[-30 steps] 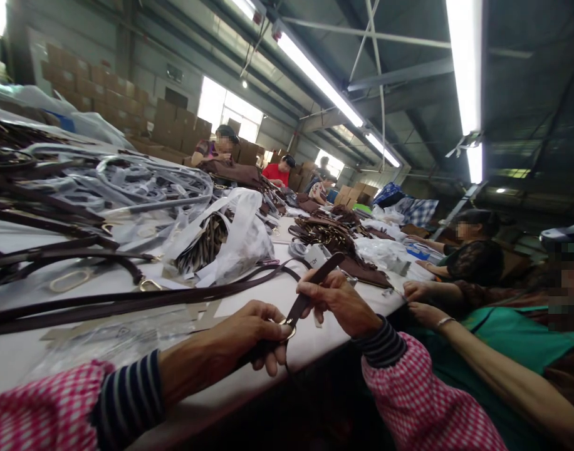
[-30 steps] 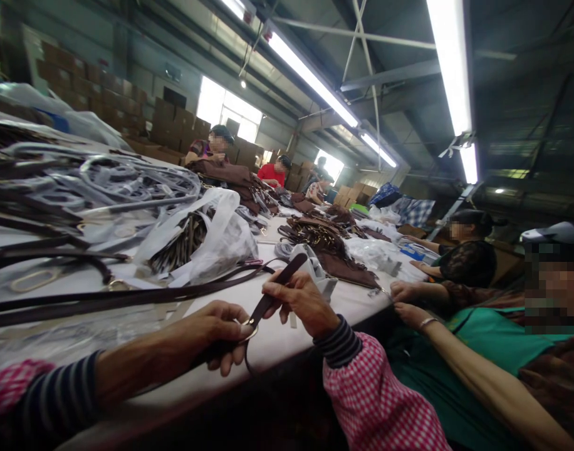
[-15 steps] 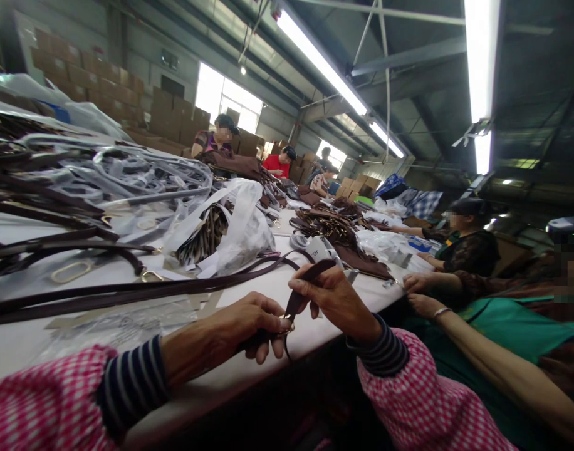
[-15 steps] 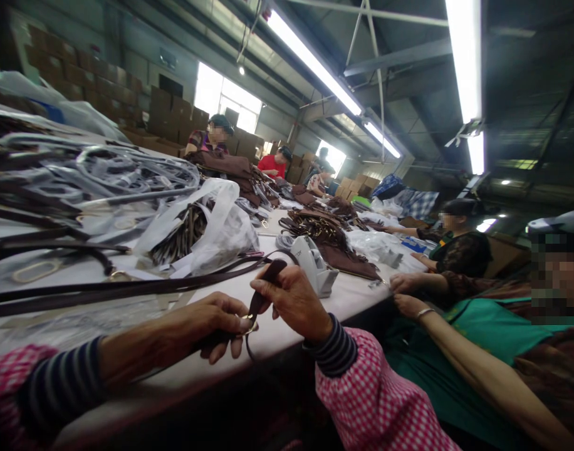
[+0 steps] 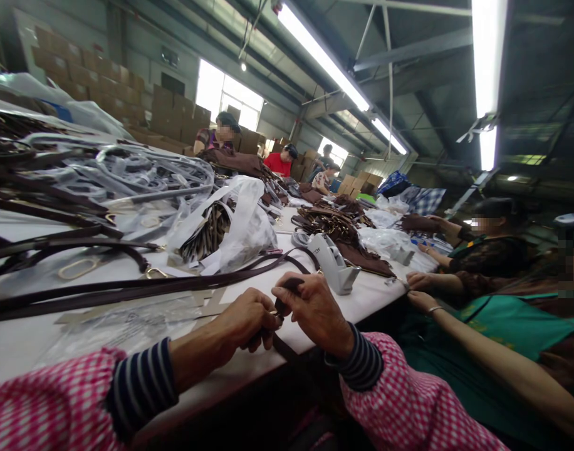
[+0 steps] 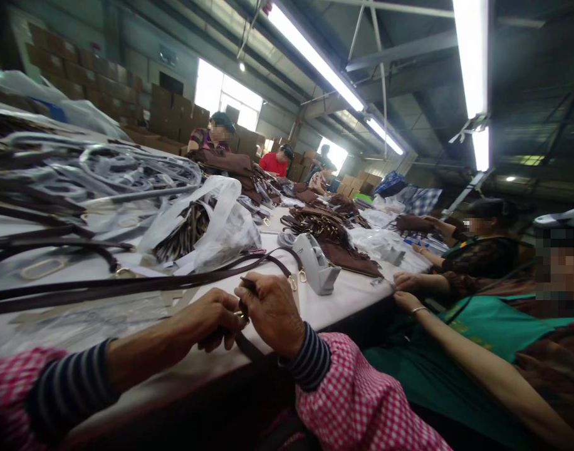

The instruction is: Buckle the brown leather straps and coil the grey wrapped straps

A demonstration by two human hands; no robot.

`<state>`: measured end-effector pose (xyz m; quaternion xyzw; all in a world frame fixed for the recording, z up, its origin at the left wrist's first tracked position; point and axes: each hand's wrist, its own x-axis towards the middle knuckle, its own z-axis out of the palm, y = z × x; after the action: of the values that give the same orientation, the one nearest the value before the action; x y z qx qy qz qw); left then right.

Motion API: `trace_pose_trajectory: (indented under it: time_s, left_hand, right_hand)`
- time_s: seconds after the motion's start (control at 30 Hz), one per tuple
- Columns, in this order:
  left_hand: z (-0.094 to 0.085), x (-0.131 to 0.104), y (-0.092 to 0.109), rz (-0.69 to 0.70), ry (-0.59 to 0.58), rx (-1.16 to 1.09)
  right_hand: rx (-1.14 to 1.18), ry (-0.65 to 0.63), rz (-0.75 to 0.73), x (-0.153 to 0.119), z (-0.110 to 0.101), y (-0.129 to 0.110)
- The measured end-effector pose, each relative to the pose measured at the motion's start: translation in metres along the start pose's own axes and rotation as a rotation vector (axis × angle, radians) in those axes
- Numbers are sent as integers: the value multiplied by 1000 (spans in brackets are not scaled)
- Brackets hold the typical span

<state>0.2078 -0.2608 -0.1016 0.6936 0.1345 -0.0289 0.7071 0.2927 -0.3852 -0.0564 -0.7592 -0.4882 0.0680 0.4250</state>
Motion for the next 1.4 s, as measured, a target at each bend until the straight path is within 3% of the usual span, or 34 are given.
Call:
trace_pose_trajectory:
  time_s: [0.13,0.3,0.47,0.97,1.4]
  left_hand:
    - [0,0,0,10,28,16]
    - [-7,0,6,28,-120,-117]
    - [-10,1,12,34,-178,-141]
    - [-8,3,8,132,-231,-181]
    - [-9,5,3,185,-295,-230]
  right_hand:
    - [-22,5,-18,3,0,-4]
    - [174,49,11,11,-11,9]
    - [356,160,117,11,-23,23]
    - [712,173,364,5,-29,26]
    - [895,180,454,-1,-30,38]
